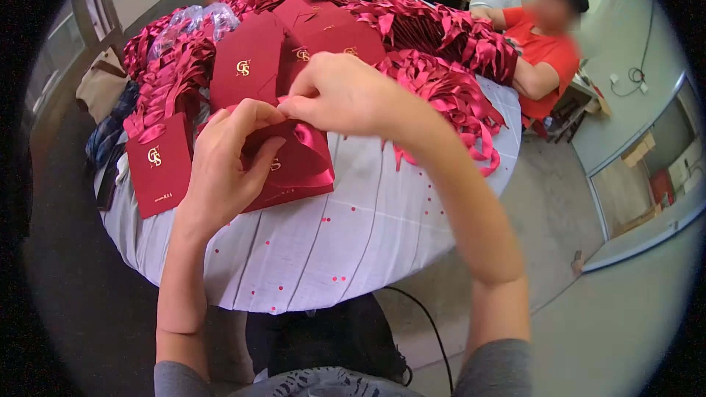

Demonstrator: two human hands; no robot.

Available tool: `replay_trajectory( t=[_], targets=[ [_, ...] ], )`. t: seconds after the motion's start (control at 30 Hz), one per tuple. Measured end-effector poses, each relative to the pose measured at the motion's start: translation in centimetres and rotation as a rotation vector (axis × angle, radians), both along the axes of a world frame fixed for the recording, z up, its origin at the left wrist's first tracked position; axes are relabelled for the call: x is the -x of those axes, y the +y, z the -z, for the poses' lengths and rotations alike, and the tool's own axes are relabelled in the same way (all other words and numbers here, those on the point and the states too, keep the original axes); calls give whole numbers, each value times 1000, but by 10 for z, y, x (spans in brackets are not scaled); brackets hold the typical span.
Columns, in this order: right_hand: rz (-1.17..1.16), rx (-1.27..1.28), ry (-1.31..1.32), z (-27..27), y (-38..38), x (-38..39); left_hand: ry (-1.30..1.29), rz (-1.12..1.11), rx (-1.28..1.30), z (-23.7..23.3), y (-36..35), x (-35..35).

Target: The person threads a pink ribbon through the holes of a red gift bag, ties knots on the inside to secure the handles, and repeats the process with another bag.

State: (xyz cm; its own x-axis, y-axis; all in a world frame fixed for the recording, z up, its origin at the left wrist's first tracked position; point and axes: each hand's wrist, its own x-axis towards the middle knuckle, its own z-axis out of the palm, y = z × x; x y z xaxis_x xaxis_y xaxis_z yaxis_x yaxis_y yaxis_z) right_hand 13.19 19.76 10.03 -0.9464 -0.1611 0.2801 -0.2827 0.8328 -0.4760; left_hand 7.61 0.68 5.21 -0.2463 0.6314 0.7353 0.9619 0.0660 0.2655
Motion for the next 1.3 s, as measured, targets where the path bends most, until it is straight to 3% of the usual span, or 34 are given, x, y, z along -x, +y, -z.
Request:
replay_trajectory(
  t=[0.03, 0.07, 0.3, 0.43, 0.5, 0.63, 0.83, 0.9, 1.0, 1.03, 1.07, 1.2, 1.3],
  targets=[
    [-77, 2, -96, -6, 4, 5, -6, 19, -7, -1, 0, -1],
    [5, -62, -342, -27, -2, 3, -2, 35, 2, -1, 0, -2],
    [71, -4, -523, -37, -9, 3, 25, 88, 6, -1, 1, -5],
    [114, 105, -438, -23, -10, -5, -92, 58, 0, 1, 1, -9],
    [136, 323, -319, -9, -10, -9, -151, 51, 10, 2, 2, -7],
    [93, 504, -256, 6, -8, -9, -181, 66, -35, 4, 4, -5],
    [198, 609, -243, 21, -8, 0, -235, 48, -43, 2, 4, -7],
    [40, 788, -118, 22, -2, 4, -220, 71, 4, 1, 1, -11],
    [155, 807, -75, 3, 11, 5, -182, 63, 46, 1, 1, -14],
    [-26, 833, -32, 13, 24, 17, -182, 73, 12, 3, 2, -12],
    [-24, 828, -31, 11, 24, 15, -183, 83, -23, 4, 3, -10],
    [262, 996, 109, 10, 29, 22, -226, 81, -5, 3, 2, -14],
    [193, 1104, 204, 16, 39, 30, -265, 95, -15, 1, 1, -13]
  ],
)
